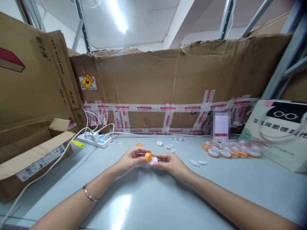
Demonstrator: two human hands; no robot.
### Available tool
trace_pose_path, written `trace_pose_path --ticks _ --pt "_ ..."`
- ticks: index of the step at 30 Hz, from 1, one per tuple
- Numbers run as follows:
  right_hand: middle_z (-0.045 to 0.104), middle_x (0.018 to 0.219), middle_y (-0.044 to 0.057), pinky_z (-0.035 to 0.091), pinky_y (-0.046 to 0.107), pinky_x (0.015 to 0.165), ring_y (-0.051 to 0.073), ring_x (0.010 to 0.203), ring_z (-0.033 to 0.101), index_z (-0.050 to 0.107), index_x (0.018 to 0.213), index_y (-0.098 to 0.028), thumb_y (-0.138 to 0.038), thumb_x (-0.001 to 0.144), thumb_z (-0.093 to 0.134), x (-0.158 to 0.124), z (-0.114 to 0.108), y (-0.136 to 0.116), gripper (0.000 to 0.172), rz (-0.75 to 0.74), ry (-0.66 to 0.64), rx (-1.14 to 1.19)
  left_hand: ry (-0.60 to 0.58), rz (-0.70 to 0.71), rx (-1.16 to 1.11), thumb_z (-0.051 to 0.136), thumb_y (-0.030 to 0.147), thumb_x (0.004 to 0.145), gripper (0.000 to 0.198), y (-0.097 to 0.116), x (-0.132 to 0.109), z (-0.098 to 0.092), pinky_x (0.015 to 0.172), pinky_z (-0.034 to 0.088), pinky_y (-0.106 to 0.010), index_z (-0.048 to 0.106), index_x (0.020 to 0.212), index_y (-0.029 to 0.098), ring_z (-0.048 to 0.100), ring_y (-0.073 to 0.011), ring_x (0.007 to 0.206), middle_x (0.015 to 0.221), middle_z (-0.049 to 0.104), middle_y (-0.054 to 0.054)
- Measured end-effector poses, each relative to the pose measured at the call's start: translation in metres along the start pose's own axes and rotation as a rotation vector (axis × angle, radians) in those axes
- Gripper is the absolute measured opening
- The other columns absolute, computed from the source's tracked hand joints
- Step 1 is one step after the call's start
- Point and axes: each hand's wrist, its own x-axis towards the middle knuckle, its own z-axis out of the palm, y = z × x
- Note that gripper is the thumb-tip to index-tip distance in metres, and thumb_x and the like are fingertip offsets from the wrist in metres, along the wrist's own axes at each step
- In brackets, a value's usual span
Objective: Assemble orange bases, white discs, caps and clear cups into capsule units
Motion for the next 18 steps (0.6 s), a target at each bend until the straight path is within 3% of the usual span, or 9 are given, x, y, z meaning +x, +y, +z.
trace_pose_path --ticks 3,9,18 --pt "0.07 0.095 0.007 0.04 0.04 0.091 0.025 0.094 0.061 0.064 0.105 -0.015 -0.039 0.057 0.074 -0.001 0.001 -0.002 0.054 -0.005 -0.007 0.003 -0.035 0.046 0.018 0.065 0.025 0.074 0.03 0.0 0.0 0.001 0.089 0.041 -0.037 0.058 0.101 0.015 0.058 -0.0193 0.095 0.103 0.063 -0.01" --pt "0.071 0.092 0.007 0.039 0.039 0.092 0.025 0.094 0.061 0.066 0.1 -0.015 -0.039 0.054 0.075 -0.002 0.003 -0.005 0.052 0.004 0.008 0.033 0.011 0.079 0.12 0.065 0.024 0.073 0.036 0.002 -0.001 0.004 0.093 0.039 -0.039 0.056 0.107 0.017 0.052 -0.0222 0.106 0.112 0.058 -0.009" --pt "0.071 0.076 0.002 0.043 0.036 0.084 0.02 0.077 0.064 0.067 0.097 -0.015 -0.034 0.053 0.075 -0.001 0.005 -0.001 0.048 -0.02 0.013 0.068 0.055 0.155 0.316 0.063 0.021 0.073 0.029 0.002 -0.003 0.013 0.085 0.045 -0.037 0.06 0.1 0.014 0.054 -0.0215 0.099 0.102 0.059 -0.009"
